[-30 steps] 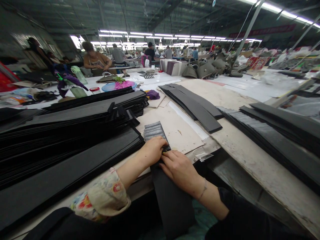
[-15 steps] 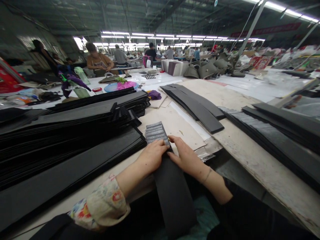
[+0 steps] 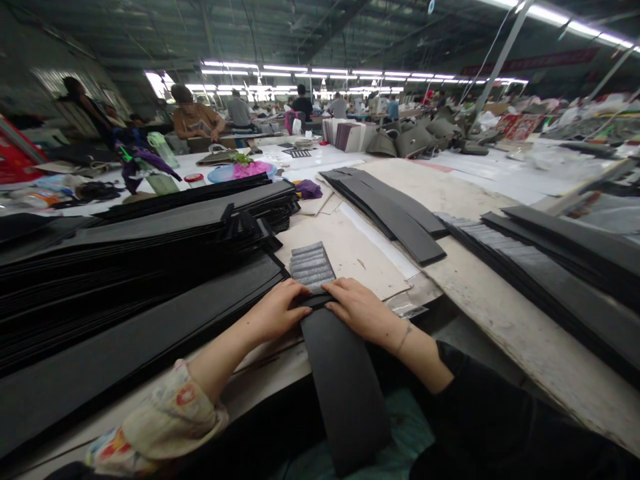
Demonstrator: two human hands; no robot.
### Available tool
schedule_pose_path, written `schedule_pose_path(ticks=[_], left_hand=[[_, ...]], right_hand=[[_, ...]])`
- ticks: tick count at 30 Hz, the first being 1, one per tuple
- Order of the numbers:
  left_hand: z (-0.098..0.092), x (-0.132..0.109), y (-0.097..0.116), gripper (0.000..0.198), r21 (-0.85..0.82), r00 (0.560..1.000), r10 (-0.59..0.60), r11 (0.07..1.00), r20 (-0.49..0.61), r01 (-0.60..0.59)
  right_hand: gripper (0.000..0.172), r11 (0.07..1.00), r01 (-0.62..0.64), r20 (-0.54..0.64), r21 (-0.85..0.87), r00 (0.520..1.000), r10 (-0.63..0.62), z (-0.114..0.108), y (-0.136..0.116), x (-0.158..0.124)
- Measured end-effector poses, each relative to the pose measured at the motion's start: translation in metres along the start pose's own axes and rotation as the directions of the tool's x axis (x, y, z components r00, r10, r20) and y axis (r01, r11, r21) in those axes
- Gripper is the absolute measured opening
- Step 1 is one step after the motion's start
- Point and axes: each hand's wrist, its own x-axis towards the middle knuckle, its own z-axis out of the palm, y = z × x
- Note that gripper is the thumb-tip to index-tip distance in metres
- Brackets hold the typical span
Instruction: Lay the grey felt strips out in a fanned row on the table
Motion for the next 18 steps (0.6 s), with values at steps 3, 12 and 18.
schedule_pose_path(ticks=[3, 12, 18], left_hand=[[0.002, 0.002, -0.001, 0.025, -0.016, 1.000, -0.018, 1.000, -0.002, 0.018], [-0.001, -0.007, 0.008, 0.021, 0.210, 0.997, 0.059, 0.975, 0.047, -0.068], [0.003, -0.023, 0.017, 0.030, 0.389, 0.998, 0.059, 0.919, 0.036, -0.068]], right_hand=[[0.029, 0.999, 0.043, 0.038, 0.000, 0.998, -0.043, -0.001, 0.002, 0.007], [0.018, 0.972, 0.206, 0.103, -0.115, 0.976, -0.194, -0.001, -0.002, 0.014], [0.021, 0.949, 0.175, 0.057, -0.262, 0.985, -0.165, 0.002, -0.015, 0.004]])
